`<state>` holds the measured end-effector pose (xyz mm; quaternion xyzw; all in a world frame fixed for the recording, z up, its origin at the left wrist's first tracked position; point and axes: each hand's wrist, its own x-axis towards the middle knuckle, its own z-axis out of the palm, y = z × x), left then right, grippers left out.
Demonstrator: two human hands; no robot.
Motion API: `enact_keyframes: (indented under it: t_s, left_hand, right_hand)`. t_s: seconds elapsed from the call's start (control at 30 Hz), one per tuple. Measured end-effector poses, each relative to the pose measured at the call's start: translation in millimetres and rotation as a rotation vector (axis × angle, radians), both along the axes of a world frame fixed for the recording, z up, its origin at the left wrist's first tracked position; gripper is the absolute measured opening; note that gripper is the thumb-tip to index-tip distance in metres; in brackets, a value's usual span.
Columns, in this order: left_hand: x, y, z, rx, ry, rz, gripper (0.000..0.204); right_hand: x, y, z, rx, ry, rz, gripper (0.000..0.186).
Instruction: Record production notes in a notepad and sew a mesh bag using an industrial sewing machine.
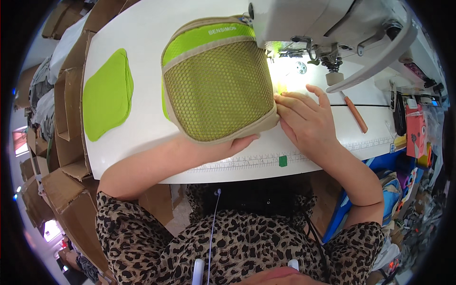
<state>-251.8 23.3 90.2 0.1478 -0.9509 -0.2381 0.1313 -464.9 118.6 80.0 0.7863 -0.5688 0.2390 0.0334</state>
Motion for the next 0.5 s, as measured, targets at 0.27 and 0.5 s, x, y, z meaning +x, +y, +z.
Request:
enact_keyframes:
  t_s: [0.27, 0.5]
  left_hand:
    - [-9, -9, -12, -0.011, -0.024, 0.01, 0.047]
    - [-18, -16, -10, -0.119, 0.009, 0.019, 0.042]
  right_hand:
    - [-9, -12, -4, 0.068, 0.01, -0.016, 0.02]
    - [-19, -23, -9, 0.074, -0.013, -0.026, 0.018]
